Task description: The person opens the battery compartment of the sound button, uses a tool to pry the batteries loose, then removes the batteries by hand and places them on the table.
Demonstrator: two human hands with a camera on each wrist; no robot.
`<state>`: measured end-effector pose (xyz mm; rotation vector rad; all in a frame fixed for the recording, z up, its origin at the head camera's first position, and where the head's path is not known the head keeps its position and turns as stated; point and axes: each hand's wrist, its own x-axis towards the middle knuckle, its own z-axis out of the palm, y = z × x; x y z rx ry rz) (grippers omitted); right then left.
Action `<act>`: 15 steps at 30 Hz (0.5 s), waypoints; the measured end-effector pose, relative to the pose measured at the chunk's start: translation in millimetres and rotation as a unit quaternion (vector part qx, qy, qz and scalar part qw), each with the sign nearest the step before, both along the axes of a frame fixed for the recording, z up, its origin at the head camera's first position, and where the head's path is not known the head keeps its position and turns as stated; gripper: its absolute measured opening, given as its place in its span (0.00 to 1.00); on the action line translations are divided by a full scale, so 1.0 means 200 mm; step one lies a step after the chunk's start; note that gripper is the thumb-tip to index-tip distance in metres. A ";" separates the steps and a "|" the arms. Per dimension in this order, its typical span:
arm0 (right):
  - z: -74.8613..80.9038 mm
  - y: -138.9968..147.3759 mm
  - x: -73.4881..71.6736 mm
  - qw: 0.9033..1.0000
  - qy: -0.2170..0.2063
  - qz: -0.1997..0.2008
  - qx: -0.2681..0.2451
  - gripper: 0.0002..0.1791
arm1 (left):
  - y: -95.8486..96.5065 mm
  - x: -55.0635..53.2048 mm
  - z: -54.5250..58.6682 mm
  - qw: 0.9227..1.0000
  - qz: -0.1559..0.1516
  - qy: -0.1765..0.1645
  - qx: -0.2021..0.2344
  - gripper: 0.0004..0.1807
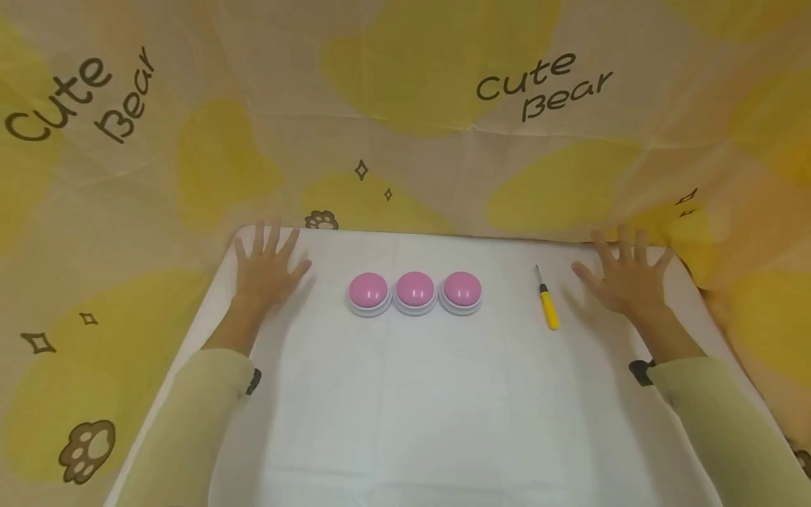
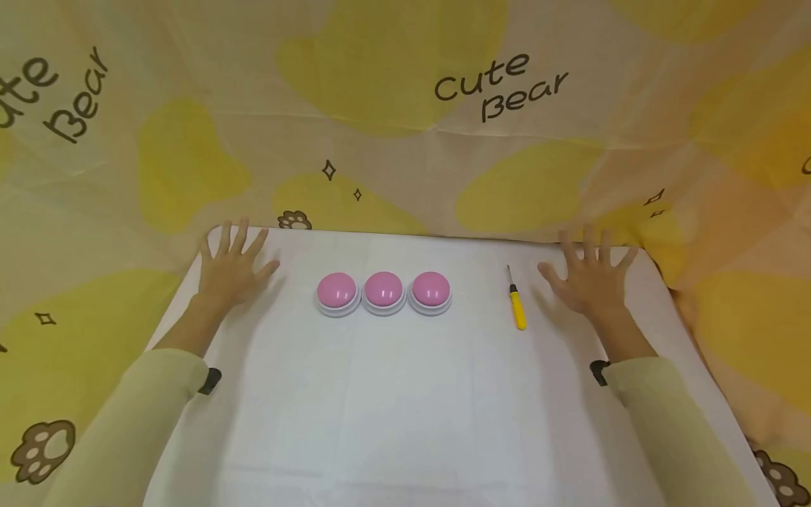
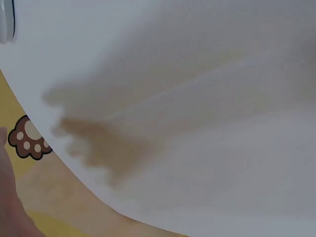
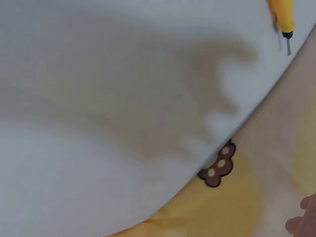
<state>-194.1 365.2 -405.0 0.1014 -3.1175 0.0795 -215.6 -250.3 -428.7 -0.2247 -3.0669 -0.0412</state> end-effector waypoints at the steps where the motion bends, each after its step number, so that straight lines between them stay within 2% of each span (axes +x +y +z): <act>1: 0.00 -0.01 0.00 1.000 0.001 0.004 0.000 0.47 | 0.02 0.00 0.00 1.000 -0.003 -0.001 0.004 0.39; 10: 0.01 -0.18 -0.01 0.998 0.030 0.054 0.008 0.44 | 0.19 0.00 0.00 0.999 -0.041 -0.012 0.008 0.40; 15: 0.03 -0.27 0.00 0.997 0.025 0.076 0.001 0.43 | 0.29 0.02 0.00 0.997 -0.077 -0.011 0.011 0.41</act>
